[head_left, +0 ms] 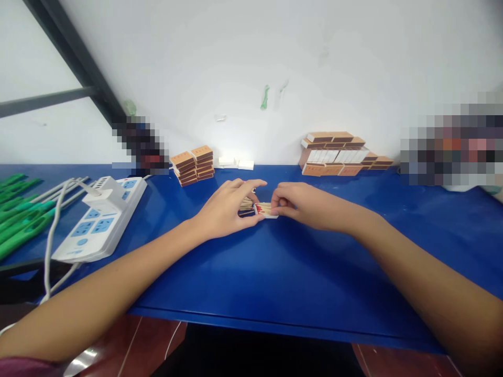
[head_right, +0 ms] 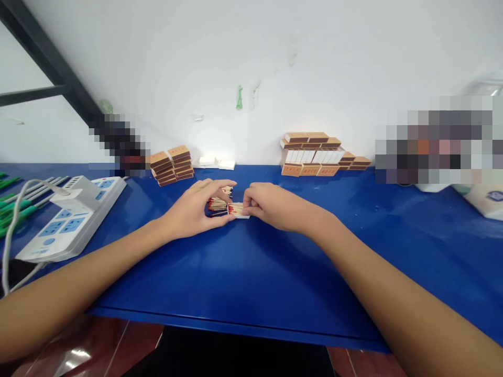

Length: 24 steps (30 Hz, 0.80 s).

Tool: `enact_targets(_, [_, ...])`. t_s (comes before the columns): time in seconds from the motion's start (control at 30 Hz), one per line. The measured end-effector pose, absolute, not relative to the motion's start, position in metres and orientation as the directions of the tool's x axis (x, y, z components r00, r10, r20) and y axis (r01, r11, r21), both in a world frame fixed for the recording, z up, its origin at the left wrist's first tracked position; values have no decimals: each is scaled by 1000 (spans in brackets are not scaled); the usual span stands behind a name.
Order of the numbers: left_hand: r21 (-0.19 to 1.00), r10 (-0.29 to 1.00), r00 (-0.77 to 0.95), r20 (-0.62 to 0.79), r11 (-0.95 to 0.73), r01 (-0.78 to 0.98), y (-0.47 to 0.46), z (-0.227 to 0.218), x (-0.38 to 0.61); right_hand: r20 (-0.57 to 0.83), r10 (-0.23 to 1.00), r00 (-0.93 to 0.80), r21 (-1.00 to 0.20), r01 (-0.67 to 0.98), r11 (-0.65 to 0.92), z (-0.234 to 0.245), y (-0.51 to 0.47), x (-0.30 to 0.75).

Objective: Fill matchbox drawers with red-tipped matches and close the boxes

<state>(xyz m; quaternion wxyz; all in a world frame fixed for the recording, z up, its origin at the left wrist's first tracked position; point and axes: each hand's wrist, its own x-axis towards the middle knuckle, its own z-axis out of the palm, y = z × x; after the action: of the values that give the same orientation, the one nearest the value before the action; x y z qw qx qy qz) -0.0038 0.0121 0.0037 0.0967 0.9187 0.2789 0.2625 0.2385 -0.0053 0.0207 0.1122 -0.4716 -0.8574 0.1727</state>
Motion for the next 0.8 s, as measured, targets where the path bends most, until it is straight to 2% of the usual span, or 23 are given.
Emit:
enact_targets(0.47, [318, 558, 710, 430, -830, 459, 13, 4, -4, 12, 847, -532, -413, 769, 488, 23, -4, 244])
enact_targets(0.67, [323, 566, 710, 419, -824, 466, 14, 4, -5, 47, 815, -577, -411, 733, 542, 23, -3, 245])
enact_targets(0.8, [320, 569, 710, 416, -822, 471, 15, 4, -5, -3, 838, -545, -418, 762, 494, 27, -3, 245])
